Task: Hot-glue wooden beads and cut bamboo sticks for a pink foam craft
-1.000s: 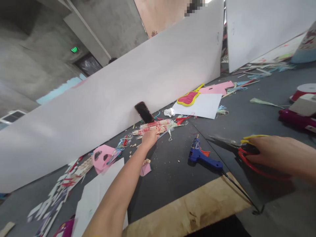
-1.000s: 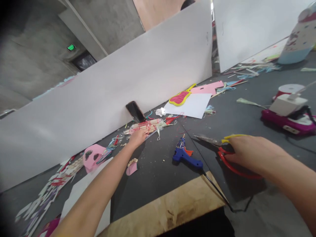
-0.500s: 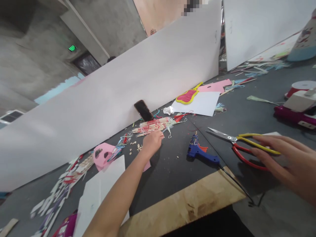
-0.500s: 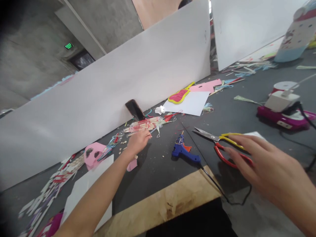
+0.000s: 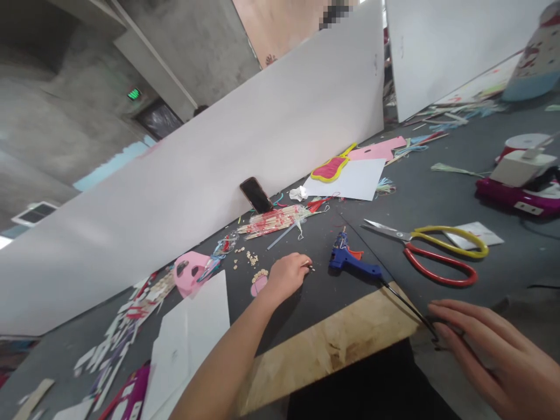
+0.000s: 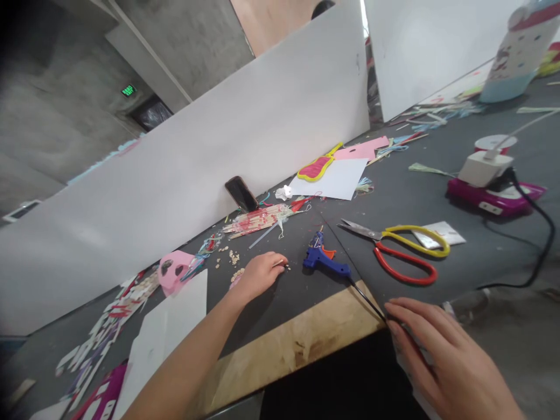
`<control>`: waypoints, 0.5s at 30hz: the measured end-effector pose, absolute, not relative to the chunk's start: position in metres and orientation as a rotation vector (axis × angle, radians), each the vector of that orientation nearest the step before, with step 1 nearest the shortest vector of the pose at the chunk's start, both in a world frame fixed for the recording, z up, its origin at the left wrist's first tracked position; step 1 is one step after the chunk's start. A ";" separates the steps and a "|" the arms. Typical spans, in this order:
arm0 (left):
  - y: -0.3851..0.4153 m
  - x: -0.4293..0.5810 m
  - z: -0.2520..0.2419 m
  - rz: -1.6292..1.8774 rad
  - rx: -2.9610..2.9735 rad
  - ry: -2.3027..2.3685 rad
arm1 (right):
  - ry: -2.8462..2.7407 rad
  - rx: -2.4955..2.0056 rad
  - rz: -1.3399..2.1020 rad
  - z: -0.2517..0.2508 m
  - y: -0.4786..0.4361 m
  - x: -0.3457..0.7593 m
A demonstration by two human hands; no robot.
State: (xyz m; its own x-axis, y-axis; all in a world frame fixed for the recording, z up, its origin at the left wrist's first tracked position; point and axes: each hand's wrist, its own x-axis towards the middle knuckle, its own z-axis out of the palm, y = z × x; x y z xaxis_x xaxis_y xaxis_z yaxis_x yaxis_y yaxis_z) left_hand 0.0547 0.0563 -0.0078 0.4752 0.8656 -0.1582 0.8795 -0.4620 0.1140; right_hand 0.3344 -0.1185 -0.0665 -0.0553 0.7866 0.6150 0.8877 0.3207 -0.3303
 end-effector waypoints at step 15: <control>0.055 0.042 -0.020 -0.023 2.510 1.696 | -1.240 -0.798 1.491 -0.045 -0.139 0.260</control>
State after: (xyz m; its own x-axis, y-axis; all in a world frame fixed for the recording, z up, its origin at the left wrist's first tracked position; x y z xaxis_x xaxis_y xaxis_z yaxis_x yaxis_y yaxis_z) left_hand 0.0425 0.0550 -0.0202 0.3748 0.9240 -0.0753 0.9258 -0.3687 0.0838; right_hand 0.2602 -0.1386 -0.0446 -0.2848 0.9528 0.1050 -0.2771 0.0231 -0.9606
